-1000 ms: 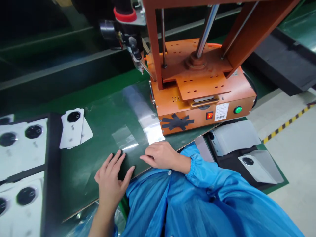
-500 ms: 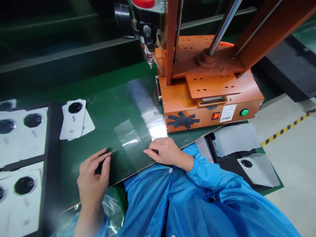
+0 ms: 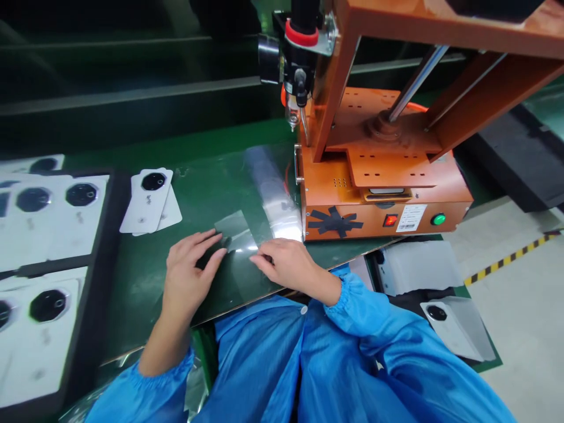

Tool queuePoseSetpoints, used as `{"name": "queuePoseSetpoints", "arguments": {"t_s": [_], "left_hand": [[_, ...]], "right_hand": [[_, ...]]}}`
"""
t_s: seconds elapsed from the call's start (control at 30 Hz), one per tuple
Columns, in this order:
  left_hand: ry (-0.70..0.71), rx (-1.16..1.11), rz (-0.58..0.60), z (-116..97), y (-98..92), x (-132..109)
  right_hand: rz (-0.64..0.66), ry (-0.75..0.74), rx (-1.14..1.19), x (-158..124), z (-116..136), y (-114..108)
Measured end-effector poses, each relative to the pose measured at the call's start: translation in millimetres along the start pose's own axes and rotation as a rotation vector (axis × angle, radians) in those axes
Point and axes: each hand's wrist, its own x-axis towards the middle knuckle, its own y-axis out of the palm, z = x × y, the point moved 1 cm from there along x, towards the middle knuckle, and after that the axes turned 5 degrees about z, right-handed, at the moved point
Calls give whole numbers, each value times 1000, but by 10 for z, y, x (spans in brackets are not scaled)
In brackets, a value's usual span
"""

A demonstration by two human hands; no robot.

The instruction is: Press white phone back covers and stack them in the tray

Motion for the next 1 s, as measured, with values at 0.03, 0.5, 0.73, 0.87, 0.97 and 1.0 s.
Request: {"name": "queuePoseSetpoints", "arguments": {"t_s": [0.03,0.5,0.73,0.87,0.97,1.0], "left_hand": [[-7,35,17,8,35,36],[-36,4,-29,26,170,76],[20,125,180,-79,78,66],[53,94,289,-124,-32,93],[44,64,353,-173,-108,192],[42,66,371,-194,-135,248]], "right_hand": [[-17,-25,-34,94,18,2],[80,-421,-551,639,58,173],[10,-482,-584,449,88,96],[-142,-362,-456,19,91,38],[-361,-231,-183,-286,50,34],[-418,-195,-103,-349,34,44]]}}
